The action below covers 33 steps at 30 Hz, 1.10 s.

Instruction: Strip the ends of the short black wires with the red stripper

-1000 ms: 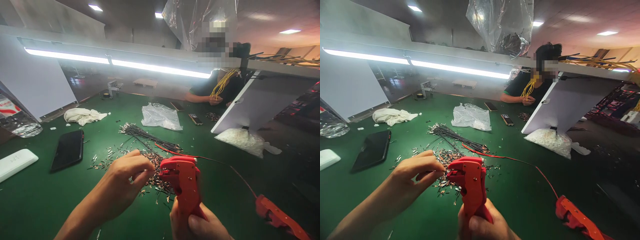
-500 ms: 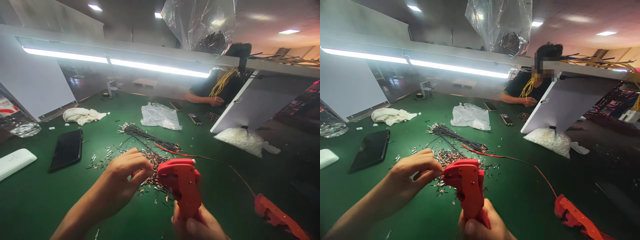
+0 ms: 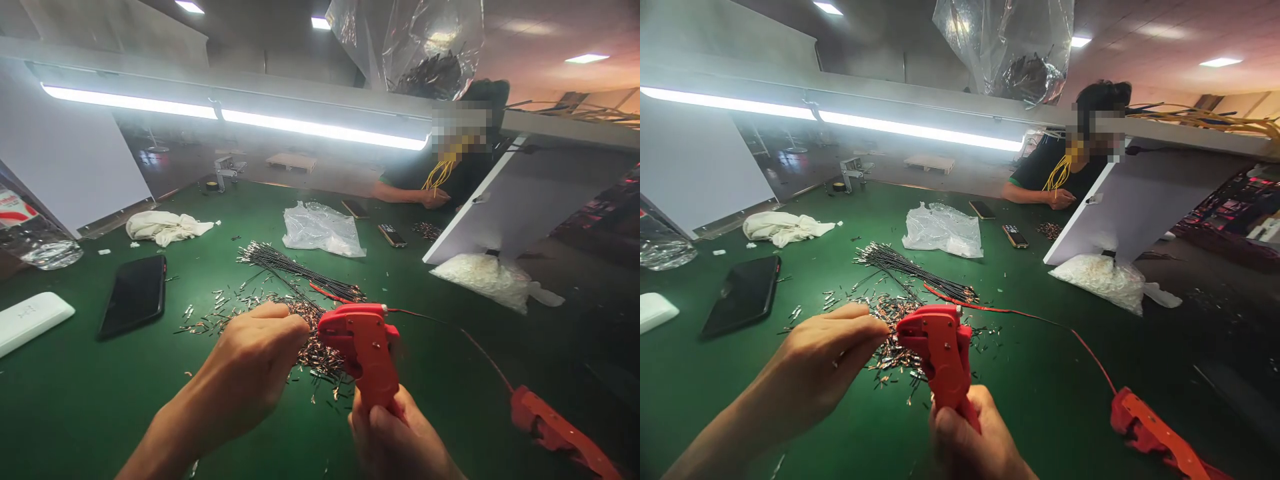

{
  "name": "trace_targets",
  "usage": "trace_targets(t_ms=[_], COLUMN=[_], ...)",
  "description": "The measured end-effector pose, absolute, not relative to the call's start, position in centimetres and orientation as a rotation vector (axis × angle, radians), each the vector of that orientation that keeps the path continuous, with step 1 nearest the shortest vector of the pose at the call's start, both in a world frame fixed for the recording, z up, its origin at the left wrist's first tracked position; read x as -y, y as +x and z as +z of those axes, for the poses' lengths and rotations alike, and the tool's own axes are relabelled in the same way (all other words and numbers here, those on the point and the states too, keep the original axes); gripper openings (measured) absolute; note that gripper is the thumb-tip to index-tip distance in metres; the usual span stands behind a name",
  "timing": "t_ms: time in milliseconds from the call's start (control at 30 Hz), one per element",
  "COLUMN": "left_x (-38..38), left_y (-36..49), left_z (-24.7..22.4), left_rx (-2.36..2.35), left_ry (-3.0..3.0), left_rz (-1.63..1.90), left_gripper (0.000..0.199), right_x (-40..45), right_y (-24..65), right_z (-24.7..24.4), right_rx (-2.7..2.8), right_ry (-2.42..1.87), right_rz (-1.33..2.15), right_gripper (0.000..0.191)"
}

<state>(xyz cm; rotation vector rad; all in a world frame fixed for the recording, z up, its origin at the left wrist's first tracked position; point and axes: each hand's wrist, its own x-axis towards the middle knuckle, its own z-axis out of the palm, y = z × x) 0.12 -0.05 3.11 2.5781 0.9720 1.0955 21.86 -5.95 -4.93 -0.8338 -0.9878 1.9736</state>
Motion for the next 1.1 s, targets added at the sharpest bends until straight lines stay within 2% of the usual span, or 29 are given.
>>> trace_targets(t_ms=[200, 300, 500, 600, 667, 900, 933, 1033, 1100], left_x=[-0.4, -0.8, -0.9, -0.8, -0.8, -0.9, -0.8, -0.5, -0.4], left_y=[-1.0, -0.9, 0.6, 0.9, 1.1, 2.0, 2.2, 2.8, 3.1], left_z=[2.8, 2.1, 1.7, 1.7, 1.5, 0.6, 0.5, 0.5, 0.4], left_rx=[-1.095, -1.120, -1.111, -1.085, -1.053, -0.986, -0.978, -0.940, -0.915], left_ry=[2.544, 2.525, 2.654, 2.693, 2.706, 2.830, 2.843, 2.850, 2.849], left_rz=[1.071, 0.999, 1.064, 1.141, 1.141, 0.989, 0.988, 1.012, 1.028], left_gripper=[0.022, 0.024, 0.021, 0.018, 0.018, 0.026, 0.026, 0.024, 0.022], right_x=[4.6, 4.1, 3.4, 3.4, 3.7, 4.9, 4.9, 4.8, 4.8], right_y=[24.4, 25.1, 24.8, 24.3, 23.6, 21.7, 21.7, 21.7, 21.6], right_z=[-3.0, -2.6, -4.6, -5.9, -6.5, -6.3, -5.9, -4.6, -4.1], right_rx=[0.810, 1.052, 1.623, 1.847, 1.986, 1.995, 1.940, 1.759, 1.705], right_ry=[-0.787, -1.067, -1.845, -1.966, -1.950, -1.821, -1.759, -1.512, -1.412], right_rz=[1.658, 1.363, 0.563, 0.090, -0.061, -0.101, -0.056, 0.130, 0.199], right_gripper=[0.037, 0.028, 0.030, 0.033, 0.034, 0.057, 0.055, 0.028, 0.018])
